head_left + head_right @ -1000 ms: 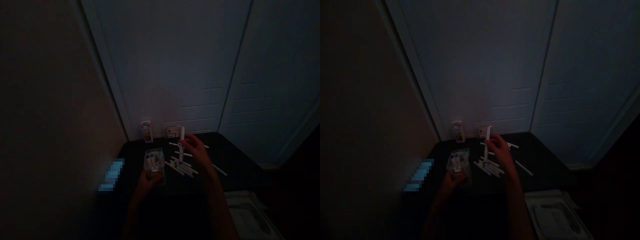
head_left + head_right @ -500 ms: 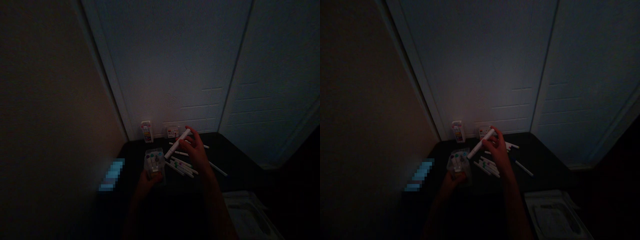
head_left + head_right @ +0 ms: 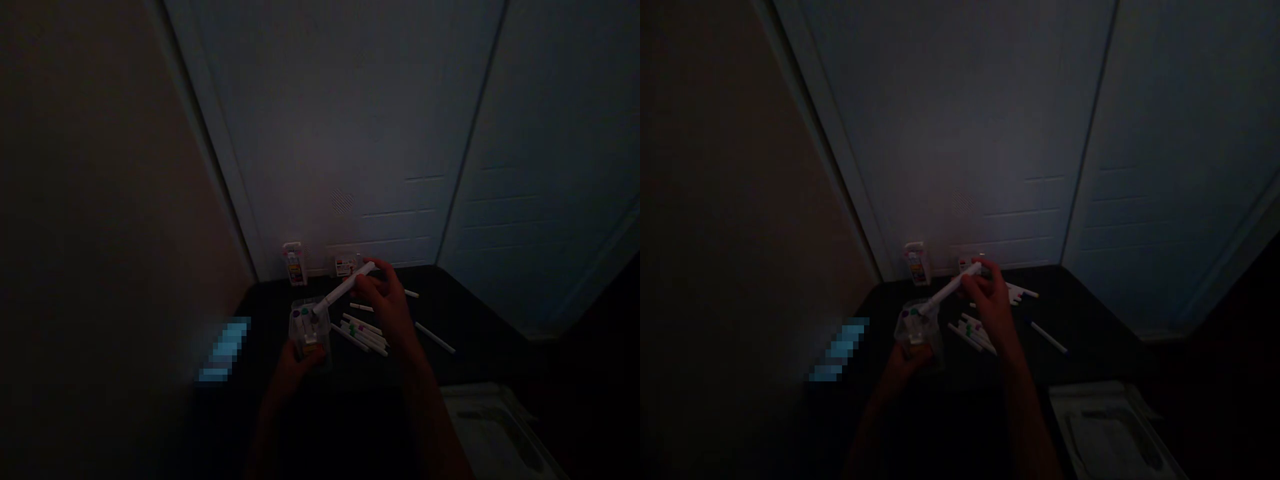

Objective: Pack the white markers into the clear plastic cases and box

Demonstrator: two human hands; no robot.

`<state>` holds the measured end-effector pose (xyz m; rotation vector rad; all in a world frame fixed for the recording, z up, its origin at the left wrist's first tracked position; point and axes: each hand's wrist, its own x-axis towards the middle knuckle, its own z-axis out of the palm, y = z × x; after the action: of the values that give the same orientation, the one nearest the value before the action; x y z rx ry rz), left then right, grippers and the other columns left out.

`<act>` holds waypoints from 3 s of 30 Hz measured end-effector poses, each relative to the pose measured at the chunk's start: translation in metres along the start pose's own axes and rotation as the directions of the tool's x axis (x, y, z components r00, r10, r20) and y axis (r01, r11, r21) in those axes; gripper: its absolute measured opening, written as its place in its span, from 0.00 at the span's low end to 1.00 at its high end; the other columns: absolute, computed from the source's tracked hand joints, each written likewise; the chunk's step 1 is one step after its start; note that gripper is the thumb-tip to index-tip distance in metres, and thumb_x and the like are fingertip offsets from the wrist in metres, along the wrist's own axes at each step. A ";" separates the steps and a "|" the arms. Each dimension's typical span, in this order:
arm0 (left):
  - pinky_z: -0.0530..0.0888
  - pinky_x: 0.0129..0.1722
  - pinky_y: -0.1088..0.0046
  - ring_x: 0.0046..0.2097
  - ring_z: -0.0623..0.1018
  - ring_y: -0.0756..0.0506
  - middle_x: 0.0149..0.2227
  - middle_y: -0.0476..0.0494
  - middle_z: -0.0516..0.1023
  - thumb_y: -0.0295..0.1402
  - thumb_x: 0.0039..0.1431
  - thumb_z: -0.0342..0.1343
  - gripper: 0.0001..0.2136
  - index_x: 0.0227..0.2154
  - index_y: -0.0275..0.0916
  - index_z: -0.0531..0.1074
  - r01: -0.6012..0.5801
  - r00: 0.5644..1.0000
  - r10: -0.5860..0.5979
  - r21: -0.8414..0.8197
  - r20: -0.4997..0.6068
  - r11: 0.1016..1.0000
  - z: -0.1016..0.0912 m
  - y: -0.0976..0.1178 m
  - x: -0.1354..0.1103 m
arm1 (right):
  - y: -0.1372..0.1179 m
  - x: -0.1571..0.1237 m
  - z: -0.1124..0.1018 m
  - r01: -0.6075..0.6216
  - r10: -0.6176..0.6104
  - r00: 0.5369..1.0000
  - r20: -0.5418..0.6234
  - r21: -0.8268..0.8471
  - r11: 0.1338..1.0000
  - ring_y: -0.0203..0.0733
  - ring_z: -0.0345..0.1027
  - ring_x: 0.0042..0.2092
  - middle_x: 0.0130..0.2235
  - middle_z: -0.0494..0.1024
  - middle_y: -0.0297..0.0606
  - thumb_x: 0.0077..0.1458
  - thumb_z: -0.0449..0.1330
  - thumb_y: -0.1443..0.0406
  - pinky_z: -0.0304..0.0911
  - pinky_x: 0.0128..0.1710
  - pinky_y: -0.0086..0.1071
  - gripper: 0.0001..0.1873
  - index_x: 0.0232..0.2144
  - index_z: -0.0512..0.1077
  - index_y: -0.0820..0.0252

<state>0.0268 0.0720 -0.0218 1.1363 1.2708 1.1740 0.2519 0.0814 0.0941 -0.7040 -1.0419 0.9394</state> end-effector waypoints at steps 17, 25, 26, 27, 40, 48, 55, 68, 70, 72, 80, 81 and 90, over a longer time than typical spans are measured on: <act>0.80 0.45 0.62 0.46 0.84 0.36 0.44 0.37 0.85 0.43 0.41 0.76 0.32 0.48 0.35 0.74 -0.068 0.997 0.068 -0.006 0.024 0.998 0.000 -0.004 0.003 | -0.004 -0.019 0.045 0.417 -0.112 0.837 0.536 -0.491 0.765 0.43 0.74 0.49 0.46 0.81 0.38 0.68 0.62 0.61 0.66 0.53 0.37 0.12 0.50 0.80 0.53; 0.79 0.48 0.60 0.46 0.84 0.36 0.44 0.35 0.85 0.45 0.41 0.77 0.33 0.49 0.33 0.75 -0.083 0.996 0.084 -0.013 0.043 0.996 0.000 -0.006 0.005 | 0.002 -0.021 0.055 0.433 0.001 0.831 0.556 -0.649 0.626 0.45 0.72 0.48 0.44 0.82 0.37 0.64 0.67 0.64 0.61 0.49 0.39 0.12 0.49 0.81 0.52; 0.79 0.48 0.60 0.46 0.84 0.35 0.44 0.35 0.85 0.45 0.41 0.77 0.33 0.48 0.33 0.76 -0.083 0.995 0.084 -0.015 0.046 0.996 0.000 -0.005 0.004 | 0.003 -0.022 0.056 0.431 0.010 0.833 0.553 -0.661 0.614 0.45 0.72 0.48 0.43 0.82 0.37 0.63 0.67 0.64 0.60 0.49 0.40 0.12 0.49 0.81 0.51; 0.79 0.48 0.61 0.47 0.84 0.35 0.44 0.35 0.85 0.45 0.41 0.77 0.33 0.48 0.33 0.76 -0.085 0.995 0.086 -0.017 0.048 0.996 0.001 -0.004 0.004 | 0.003 -0.022 0.057 0.429 0.017 0.835 0.549 -0.670 0.605 0.45 0.72 0.48 0.43 0.82 0.37 0.63 0.67 0.64 0.59 0.49 0.40 0.12 0.49 0.81 0.51; 0.79 0.51 0.58 0.51 0.83 0.31 0.46 0.35 0.85 0.42 0.39 0.77 0.34 0.49 0.34 0.76 -0.101 0.995 0.101 0.038 -0.002 0.994 0.003 0.011 -0.005 | 0.003 -0.024 0.064 0.447 0.035 0.841 0.541 -0.729 0.518 0.49 0.70 0.50 0.44 0.83 0.39 0.64 0.67 0.61 0.57 0.49 0.44 0.08 0.45 0.82 0.53; 0.80 0.48 0.59 0.49 0.84 0.32 0.46 0.35 0.85 0.44 0.37 0.77 0.35 0.49 0.34 0.75 -0.100 0.995 0.100 -0.004 0.012 0.995 0.005 0.006 -0.002 | 0.000 -0.026 0.061 0.444 0.031 0.837 0.546 -0.712 0.543 0.46 0.70 0.50 0.44 0.83 0.37 0.66 0.65 0.62 0.56 0.50 0.42 0.07 0.44 0.82 0.54; 0.78 0.50 0.59 0.48 0.84 0.33 0.44 0.35 0.85 0.44 0.39 0.77 0.33 0.48 0.34 0.75 -0.065 0.998 0.065 0.003 -0.010 0.998 0.002 -0.006 0.004 | 0.007 -0.021 0.056 0.418 -0.050 0.862 0.504 -0.654 0.630 0.45 0.70 0.49 0.43 0.82 0.37 0.66 0.65 0.62 0.59 0.52 0.41 0.08 0.45 0.82 0.54; 0.79 0.50 0.57 0.49 0.84 0.33 0.47 0.33 0.84 0.42 0.37 0.78 0.37 0.51 0.33 0.74 -0.080 0.997 0.080 -0.025 -0.006 0.996 0.004 0.001 0.000 | 0.016 -0.025 0.061 0.386 -0.098 0.898 0.429 -0.658 0.647 0.53 0.61 0.61 0.56 0.72 0.41 0.57 0.72 0.64 0.59 0.62 0.52 0.07 0.39 0.85 0.48; 0.79 0.51 0.57 0.49 0.84 0.33 0.48 0.33 0.84 0.42 0.39 0.77 0.37 0.52 0.33 0.74 -0.084 0.996 0.085 -0.033 0.011 0.996 0.003 0.000 0.000 | 0.017 -0.025 0.061 0.360 -0.082 0.907 0.413 -0.660 0.659 0.54 0.60 0.62 0.58 0.71 0.40 0.56 0.73 0.65 0.57 0.63 0.53 0.07 0.39 0.85 0.48; 0.79 0.50 0.58 0.48 0.84 0.33 0.47 0.33 0.85 0.42 0.40 0.77 0.36 0.53 0.33 0.74 -0.082 0.996 0.082 -0.023 0.021 0.996 0.003 0.001 -0.001 | 0.018 -0.024 0.061 0.335 -0.062 0.913 0.404 -0.653 0.679 0.54 0.60 0.63 0.58 0.70 0.40 0.55 0.73 0.65 0.57 0.64 0.54 0.08 0.38 0.85 0.48; 0.79 0.48 0.61 0.48 0.84 0.34 0.46 0.35 0.85 0.43 0.40 0.76 0.34 0.50 0.33 0.74 -0.072 0.997 0.074 -0.041 0.036 0.997 0.004 0.000 0.000 | 0.023 -0.023 0.061 0.300 -0.041 0.917 0.397 -0.618 0.726 0.52 0.63 0.60 0.55 0.73 0.38 0.53 0.74 0.66 0.58 0.63 0.53 0.09 0.37 0.84 0.48; 0.79 0.48 0.61 0.48 0.84 0.34 0.46 0.35 0.85 0.44 0.39 0.77 0.34 0.49 0.33 0.75 -0.069 0.997 0.070 -0.041 0.034 0.997 0.005 0.000 0.000 | 0.023 -0.023 0.060 0.302 -0.042 0.916 0.399 -0.616 0.727 0.52 0.63 0.60 0.55 0.73 0.38 0.53 0.74 0.66 0.58 0.63 0.53 0.09 0.37 0.84 0.48; 0.80 0.46 0.61 0.47 0.84 0.34 0.44 0.36 0.86 0.42 0.36 0.78 0.33 0.47 0.35 0.77 -0.041 0.999 0.041 -0.008 -0.016 0.999 0.006 0.007 -0.003 | 0.024 -0.011 0.042 0.345 -0.210 0.932 0.295 -0.547 0.763 0.46 0.67 0.58 0.53 0.73 0.41 0.65 0.64 0.60 0.60 0.63 0.44 0.09 0.46 0.81 0.51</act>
<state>0.0328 0.0693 -0.0150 1.1541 1.2591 1.2201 0.2035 0.0838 0.0846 -0.9369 -1.6235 0.4169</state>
